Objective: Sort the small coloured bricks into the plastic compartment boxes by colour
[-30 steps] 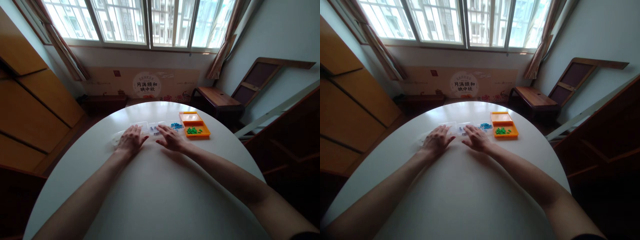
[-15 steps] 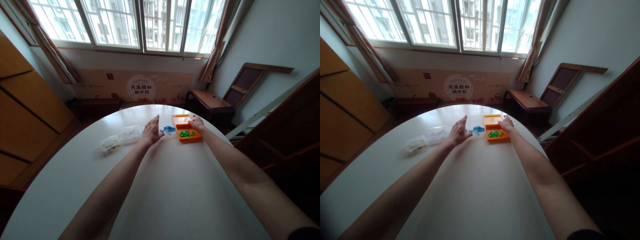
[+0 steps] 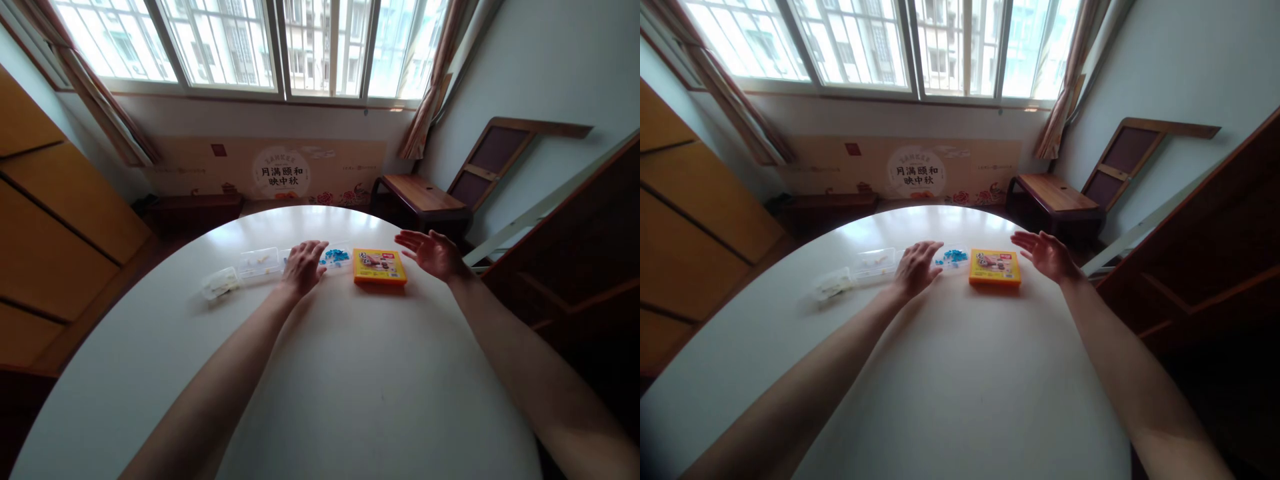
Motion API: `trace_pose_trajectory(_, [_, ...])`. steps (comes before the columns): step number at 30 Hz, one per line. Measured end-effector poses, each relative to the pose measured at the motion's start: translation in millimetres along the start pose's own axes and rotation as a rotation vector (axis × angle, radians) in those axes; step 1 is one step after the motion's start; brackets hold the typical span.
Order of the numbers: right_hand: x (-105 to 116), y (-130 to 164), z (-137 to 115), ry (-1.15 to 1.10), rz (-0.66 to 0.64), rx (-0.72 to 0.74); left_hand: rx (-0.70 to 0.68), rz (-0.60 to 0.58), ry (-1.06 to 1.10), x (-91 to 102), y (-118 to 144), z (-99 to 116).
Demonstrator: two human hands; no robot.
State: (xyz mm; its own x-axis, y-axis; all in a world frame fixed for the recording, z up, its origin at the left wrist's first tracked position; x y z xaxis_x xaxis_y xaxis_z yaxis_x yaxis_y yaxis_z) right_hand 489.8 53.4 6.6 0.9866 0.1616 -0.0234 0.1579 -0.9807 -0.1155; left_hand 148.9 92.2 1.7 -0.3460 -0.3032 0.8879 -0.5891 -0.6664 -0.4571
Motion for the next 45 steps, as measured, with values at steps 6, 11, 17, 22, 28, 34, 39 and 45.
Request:
trace_pose_trajectory(6, [-40, 23, 21, 0.946, -0.050, 0.119, -0.124, -0.074, -0.043, -0.8, 7, 8])
trace_pose_trajectory(11, [-57, 31, 35, 1.242, 0.023, 0.152, -0.161, -0.107, -0.087, 2.9, 2, 11])
trace_pose_trajectory(17, [-60, 33, 30, 1.248, 0.046, 0.132, -0.146, -0.118, -0.099, 2.8, 3, 14])
trace_pose_trajectory(22, [-69, 22, 16, 1.144, 0.106, 0.136, -0.068, -0.034, -0.076, 15.1, 30, 8])
trace_pose_trajectory(28, [-114, -27, -6, 1.143, 0.058, 0.210, 0.143, 0.146, -0.123, 67.5, 75, -47])
trace_pose_trajectory(34, [-189, -71, 2, 1.332, -0.250, 0.086, 0.421, 0.057, -0.237, 92.5, 130, -112])
trace_pose_trajectory(39, [-215, -79, -13, 1.378, -0.217, 0.102, 0.487, -0.105, -0.215, 89.0, 153, -126])
trace_pose_trajectory(45, [-166, -51, -44, 1.277, 0.056, 0.230, 0.500, -0.139, -0.180, 89.1, 148, -128])
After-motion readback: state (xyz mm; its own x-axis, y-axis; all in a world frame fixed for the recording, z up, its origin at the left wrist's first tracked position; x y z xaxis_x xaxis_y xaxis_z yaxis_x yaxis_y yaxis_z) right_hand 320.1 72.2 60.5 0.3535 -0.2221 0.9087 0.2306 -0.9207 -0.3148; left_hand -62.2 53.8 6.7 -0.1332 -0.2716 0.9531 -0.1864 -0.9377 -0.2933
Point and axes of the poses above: each hand's wrist, its own y-axis away from the middle knuckle, its own x-axis out of the back of the hand, z = x × y, the point moved 1 cm from there along -y, towards the middle knuckle, and after that the axes turned 3 degrees about -x, right-handed, at the moved point
